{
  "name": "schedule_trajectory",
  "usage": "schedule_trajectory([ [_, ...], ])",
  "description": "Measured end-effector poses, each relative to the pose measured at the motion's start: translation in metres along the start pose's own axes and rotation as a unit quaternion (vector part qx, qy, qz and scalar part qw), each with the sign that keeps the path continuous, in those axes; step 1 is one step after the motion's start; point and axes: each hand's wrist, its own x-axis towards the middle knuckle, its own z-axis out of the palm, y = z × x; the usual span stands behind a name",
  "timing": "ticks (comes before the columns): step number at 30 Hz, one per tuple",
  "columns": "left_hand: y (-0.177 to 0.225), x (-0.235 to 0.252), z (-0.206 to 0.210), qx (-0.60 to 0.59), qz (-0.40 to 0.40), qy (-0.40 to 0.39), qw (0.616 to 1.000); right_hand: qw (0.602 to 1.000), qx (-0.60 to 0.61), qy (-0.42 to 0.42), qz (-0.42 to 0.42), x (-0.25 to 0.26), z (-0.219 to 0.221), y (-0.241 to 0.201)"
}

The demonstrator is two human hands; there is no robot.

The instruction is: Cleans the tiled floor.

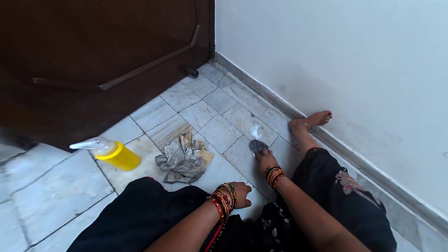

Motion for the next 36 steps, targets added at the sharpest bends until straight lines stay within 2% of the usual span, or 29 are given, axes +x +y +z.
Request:
schedule_trajectory([
  [3, -0.004, 0.002, -0.002, -0.018, 0.004, 0.006, 1.000, 0.997, -0.013, 0.037, -0.066, 0.026, 0.005, 0.003],
  [9, -0.014, 0.009, -0.008, -0.059, 0.022, -0.010, 0.998, 0.992, -0.022, 0.013, -0.126, 0.094, -0.017, 0.004],
  [14, -0.022, 0.014, -0.009, -0.110, 0.040, -0.017, 0.993, 0.995, -0.013, 0.032, -0.090, 0.147, -0.039, -0.015],
  [20, -0.024, 0.014, -0.008, -0.129, 0.043, -0.010, 0.991, 1.000, -0.018, -0.004, -0.018, 0.184, -0.085, -0.027],
  [23, -0.024, 0.013, -0.008, -0.124, 0.045, -0.007, 0.991, 1.000, -0.003, 0.003, 0.013, 0.172, -0.088, -0.020],
  [30, -0.021, 0.016, -0.005, -0.085, 0.046, 0.010, 0.995, 0.997, -0.016, 0.023, 0.067, 0.091, -0.037, 0.020],
  [36, -0.011, 0.008, -0.002, -0.039, 0.018, 0.019, 0.999, 0.997, -0.028, -0.035, 0.062, 0.004, -0.004, 0.014],
])
